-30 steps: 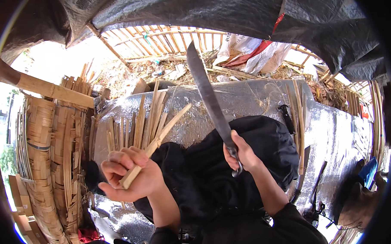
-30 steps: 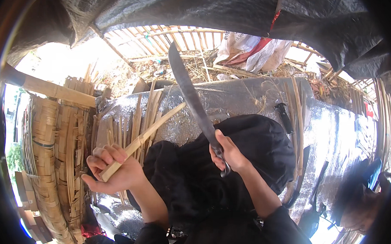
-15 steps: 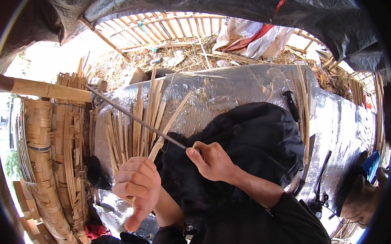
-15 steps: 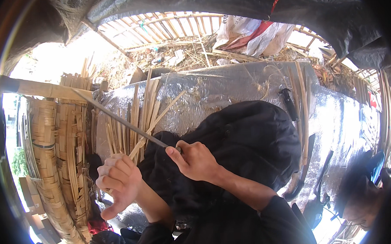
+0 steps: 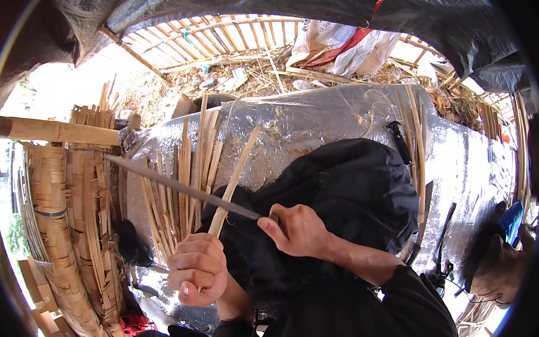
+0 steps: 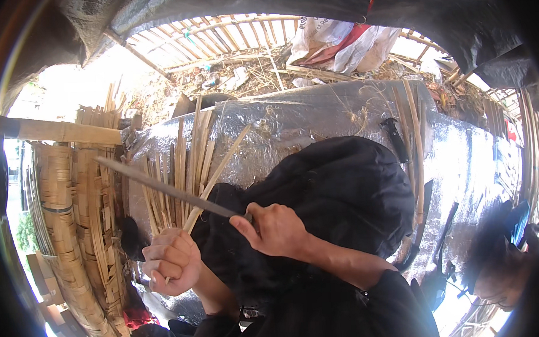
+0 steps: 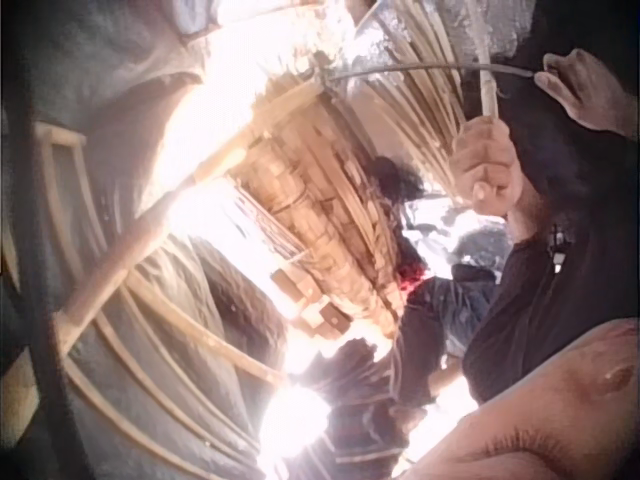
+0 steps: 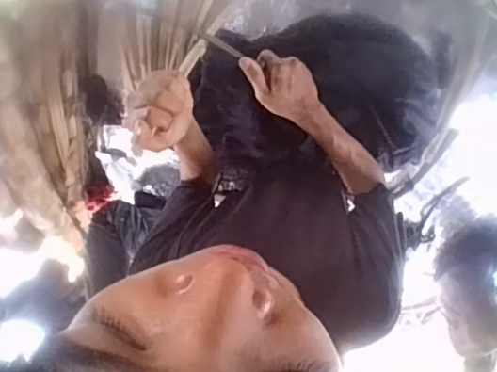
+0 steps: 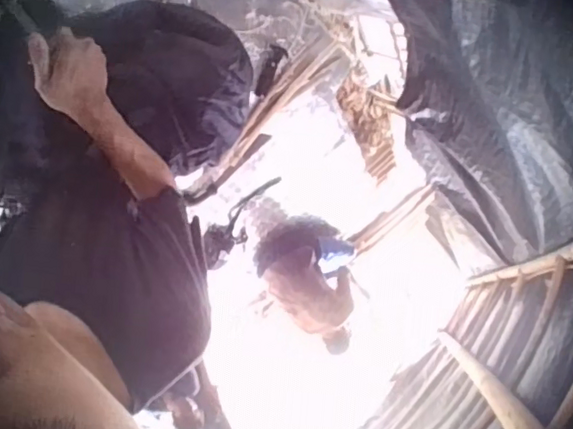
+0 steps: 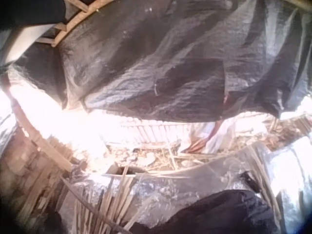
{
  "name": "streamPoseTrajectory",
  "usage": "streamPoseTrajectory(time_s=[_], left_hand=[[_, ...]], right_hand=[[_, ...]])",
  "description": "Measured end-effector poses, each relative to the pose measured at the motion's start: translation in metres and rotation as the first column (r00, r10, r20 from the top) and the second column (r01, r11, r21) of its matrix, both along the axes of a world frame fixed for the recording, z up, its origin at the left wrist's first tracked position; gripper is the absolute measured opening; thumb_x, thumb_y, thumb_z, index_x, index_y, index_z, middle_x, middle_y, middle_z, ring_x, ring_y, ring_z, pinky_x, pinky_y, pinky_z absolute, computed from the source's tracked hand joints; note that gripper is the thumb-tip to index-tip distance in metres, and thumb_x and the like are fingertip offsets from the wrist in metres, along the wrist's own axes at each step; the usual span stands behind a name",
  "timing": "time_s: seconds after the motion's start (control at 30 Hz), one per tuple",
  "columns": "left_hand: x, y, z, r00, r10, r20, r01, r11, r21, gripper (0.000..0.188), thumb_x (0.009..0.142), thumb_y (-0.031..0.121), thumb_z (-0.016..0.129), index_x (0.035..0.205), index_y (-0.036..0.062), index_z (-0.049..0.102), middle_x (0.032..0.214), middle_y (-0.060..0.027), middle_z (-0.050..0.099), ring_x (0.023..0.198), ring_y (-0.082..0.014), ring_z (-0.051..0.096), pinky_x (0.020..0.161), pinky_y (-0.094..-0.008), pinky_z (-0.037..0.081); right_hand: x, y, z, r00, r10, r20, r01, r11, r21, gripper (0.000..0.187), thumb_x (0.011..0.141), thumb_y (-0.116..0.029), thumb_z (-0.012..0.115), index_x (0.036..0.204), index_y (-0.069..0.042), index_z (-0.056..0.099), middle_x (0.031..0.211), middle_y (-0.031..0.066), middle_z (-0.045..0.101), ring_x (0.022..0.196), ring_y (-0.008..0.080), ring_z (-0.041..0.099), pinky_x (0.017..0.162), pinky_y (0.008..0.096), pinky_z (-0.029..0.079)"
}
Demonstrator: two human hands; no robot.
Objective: The person uses a machete to shave and smooth several thin bamboo strips while sitting on a ground-level workspace.
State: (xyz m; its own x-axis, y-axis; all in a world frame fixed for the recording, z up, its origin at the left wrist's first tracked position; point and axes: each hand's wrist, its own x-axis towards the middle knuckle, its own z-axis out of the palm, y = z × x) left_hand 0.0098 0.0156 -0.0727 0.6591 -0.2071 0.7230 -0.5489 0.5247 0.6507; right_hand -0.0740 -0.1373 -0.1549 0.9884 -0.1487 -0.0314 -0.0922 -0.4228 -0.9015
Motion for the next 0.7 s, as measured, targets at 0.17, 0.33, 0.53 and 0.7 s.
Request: streamPoseTrajectory(time_s=[0.17, 0.33, 0.53, 0.7], left_hand=[[0.0, 0.002, -0.004, 0.999, 0.008, 0.035, -0.008, 1.0, 0.025, 0.05, 0.097, 0.023, 0.042, 0.049, 0.0102, 0.032, 0.044, -0.0005, 0.037, 0.034, -0.0118, 0.031, 0.037, -0.0268, 0.025], [0.009, 0.002, -0.009, 1.0, -0.007, 0.016, 0.007, 1.0, -0.012, 0.051, 0.098, 0.023, 0.043, 0.05, 0.0101, 0.032, 0.044, -0.0009, 0.038, 0.034, -0.0108, 0.032, 0.036, -0.0271, 0.026], [0.005, 0.003, -0.007, 0.999, -0.005, 0.04, 0.004, 1.0, 0.005, 0.05, 0.096, 0.022, 0.043, 0.049, 0.0098, 0.032, 0.043, -0.0013, 0.037, 0.034, -0.0115, 0.032, 0.037, -0.0269, 0.025], [0.007, 0.006, -0.009, 1.0, -0.013, 0.021, 0.013, 0.999, 0.03, 0.051, 0.096, 0.024, 0.044, 0.048, 0.0102, 0.034, 0.043, -0.0007, 0.039, 0.033, -0.0122, 0.034, 0.037, -0.0274, 0.028]], right_hand=[[0.013, -0.014, -0.039, 0.994, -0.086, -0.074, 0.074, 0.984, -0.161, 0.052, 0.1, -0.048, 0.057, 0.074, -0.003, 0.06, 0.054, 0.0186, 0.06, 0.053, 0.0403, 0.064, 0.05, 0.0489, 0.052], [-0.003, 0.003, 0.012, 0.996, 0.038, 0.077, -0.039, 0.999, 0.013, 0.039, 0.097, -0.037, 0.063, 0.076, -0.004, 0.063, 0.052, 0.0183, 0.056, 0.053, 0.0403, 0.063, 0.05, 0.0471, 0.049], [0.018, 0.001, -0.003, 1.0, 0.006, 0.023, -0.005, 0.998, -0.063, 0.05, 0.099, -0.045, 0.059, 0.072, -0.003, 0.061, 0.052, 0.0194, 0.057, 0.053, 0.0406, 0.064, 0.049, 0.0474, 0.052], [0.034, -0.006, -0.022, 0.999, -0.043, -0.028, 0.038, 0.988, -0.152, 0.055, 0.099, -0.052, 0.057, 0.073, -0.003, 0.059, 0.052, 0.0205, 0.058, 0.053, 0.0423, 0.064, 0.048, 0.0496, 0.052]])
